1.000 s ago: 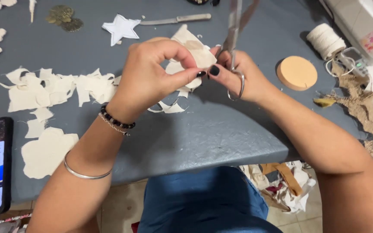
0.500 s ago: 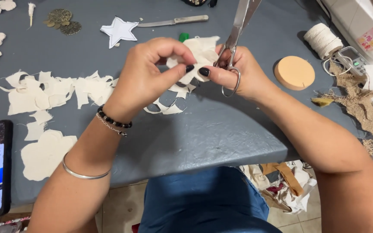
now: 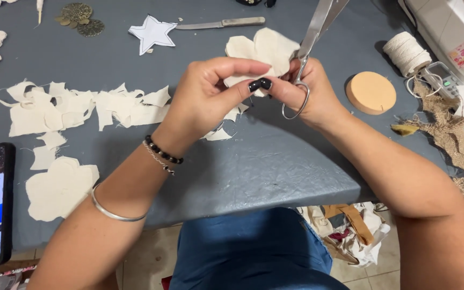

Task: Cutting out flower shapes from a piece of white fabric using scissors.

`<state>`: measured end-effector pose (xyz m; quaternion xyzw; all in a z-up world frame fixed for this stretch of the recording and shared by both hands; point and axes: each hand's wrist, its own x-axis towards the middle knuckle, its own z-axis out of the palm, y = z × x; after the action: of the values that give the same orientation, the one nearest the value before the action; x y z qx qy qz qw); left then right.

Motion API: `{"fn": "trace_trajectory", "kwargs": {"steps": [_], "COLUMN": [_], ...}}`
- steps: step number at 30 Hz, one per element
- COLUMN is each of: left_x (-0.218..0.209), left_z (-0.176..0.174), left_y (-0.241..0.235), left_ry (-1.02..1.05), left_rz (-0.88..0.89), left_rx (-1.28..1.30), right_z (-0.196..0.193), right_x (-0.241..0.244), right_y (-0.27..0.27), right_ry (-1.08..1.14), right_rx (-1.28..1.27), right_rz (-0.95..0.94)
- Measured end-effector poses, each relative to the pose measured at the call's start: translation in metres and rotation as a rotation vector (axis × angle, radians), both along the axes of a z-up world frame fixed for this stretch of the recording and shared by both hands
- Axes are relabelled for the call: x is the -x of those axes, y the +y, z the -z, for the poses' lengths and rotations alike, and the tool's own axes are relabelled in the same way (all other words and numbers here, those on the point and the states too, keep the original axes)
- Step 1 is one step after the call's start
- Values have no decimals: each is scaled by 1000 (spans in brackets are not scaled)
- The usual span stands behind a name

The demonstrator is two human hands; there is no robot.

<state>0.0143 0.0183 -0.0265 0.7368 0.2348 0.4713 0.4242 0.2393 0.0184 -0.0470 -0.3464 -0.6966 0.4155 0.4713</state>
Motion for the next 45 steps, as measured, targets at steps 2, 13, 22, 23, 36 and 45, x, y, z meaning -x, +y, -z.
{"fn": "trace_trajectory", "kwargs": {"steps": [2, 13, 22, 23, 36, 45], "left_x": [0, 13, 13, 13, 10, 11], "left_z": [-1, -18, -19, -19, -18, -20], "left_y": [-1, 2, -2, -2, -6, -7], "left_ry": [24, -32, -69, -70, -35, -46], "left_rz": [-23, -305, -315, -315, -320, -338], "left_rx": [-14, -97, -57, -55, -101, -128], "right_z": [-2, -16, -14, -14, -9, -3], "right_x": [1, 9, 18, 18, 16, 12], "right_y": [-3, -14, -19, -20, -21, -18], "right_ry": [-11, -356, -676, -677, -677, -670], "right_rx": [-13, -187, -352, -350, -381, -434], "right_rz": [-22, -74, -117, -118, -40, -30]}}
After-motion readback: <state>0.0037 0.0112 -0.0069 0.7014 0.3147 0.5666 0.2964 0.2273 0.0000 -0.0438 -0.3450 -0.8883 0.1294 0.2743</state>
